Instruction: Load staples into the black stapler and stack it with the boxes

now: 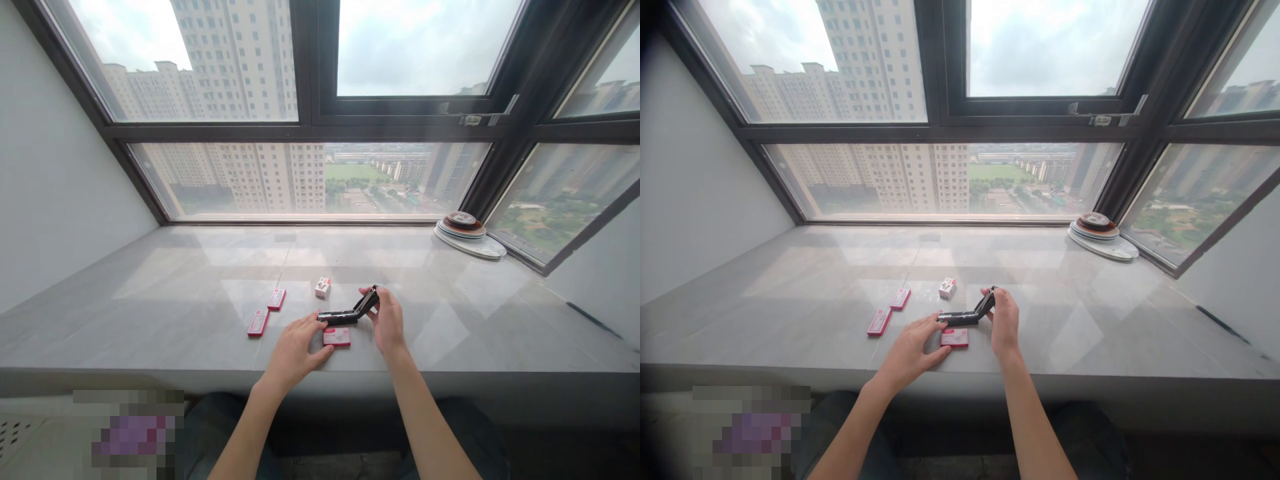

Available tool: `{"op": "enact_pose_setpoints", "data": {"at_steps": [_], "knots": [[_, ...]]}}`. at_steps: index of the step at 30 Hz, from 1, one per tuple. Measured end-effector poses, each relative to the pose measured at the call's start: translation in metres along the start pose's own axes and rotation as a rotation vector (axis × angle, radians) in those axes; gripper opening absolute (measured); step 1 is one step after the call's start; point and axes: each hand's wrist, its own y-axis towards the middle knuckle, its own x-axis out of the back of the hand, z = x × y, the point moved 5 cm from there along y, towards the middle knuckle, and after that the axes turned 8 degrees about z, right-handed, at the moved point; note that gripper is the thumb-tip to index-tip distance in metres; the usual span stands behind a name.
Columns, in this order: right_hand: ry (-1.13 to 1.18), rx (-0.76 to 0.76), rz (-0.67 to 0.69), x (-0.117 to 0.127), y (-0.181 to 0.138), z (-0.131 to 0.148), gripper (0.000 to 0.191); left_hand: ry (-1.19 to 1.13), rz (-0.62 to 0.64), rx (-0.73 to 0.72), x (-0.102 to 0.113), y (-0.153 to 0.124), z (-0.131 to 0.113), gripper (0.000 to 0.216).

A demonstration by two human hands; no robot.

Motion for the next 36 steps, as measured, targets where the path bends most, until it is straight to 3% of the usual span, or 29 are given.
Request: {"op": "enact_pose_setpoints", "data": {"at_steps": [3, 6, 9, 12, 15, 20, 23, 26, 30, 36], "knots": [[0.044, -0.172, -0.061, 0.047, -0.006, -0.021, 0.044, -0.044, 0.015, 0.004, 0.002, -0.002, 0.002, 0.04], [-0.05, -0.347, 0.023, 0.067, -0.019, -0.033, 0.049, -0.084, 0.028, 0.013, 0.001, -0.002, 0.003, 0.033], [-0.239, -0.447, 0.271, 0.045, -0.034, -0.035, 0.055, -0.09, 0.013, 0.03, -0.002, 0.002, 0.003, 0.031], [-0.382, -0.366, 0.481, 0.004, -0.045, -0.031, 0.048, -0.085, -0.001, 0.04, -0.002, 0.006, 0.004, 0.033], [-0.48, -0.239, 0.461, -0.011, -0.044, -0.028, 0.038, -0.126, 0.015, 0.042, -0.001, 0.006, 0.009, 0.032], [-0.601, -0.249, 0.389, 0.016, -0.038, -0.025, 0.034, -0.177, 0.04, 0.029, 0.0, 0.001, 0.015, 0.027], [-0.715, -0.11, 0.299, 0.019, -0.037, -0.002, 0.032, -0.148, 0.019, 0.025, -0.001, 0.0, 0.012, 0.03], [-0.69, -0.007, 0.366, -0.008, -0.037, 0.013, 0.033, -0.132, 0.006, 0.02, -0.003, 0.0, 0.009, 0.032], [-0.472, -0.1, 0.505, -0.049, -0.035, -0.001, 0.035, -0.129, 0.008, 0.015, -0.004, 0.001, 0.012, 0.031], [-0.278, -0.15, 0.422, -0.074, -0.026, -0.023, 0.034, -0.129, 0.008, 0.021, -0.006, 0.002, 0.017, 0.035]]}}
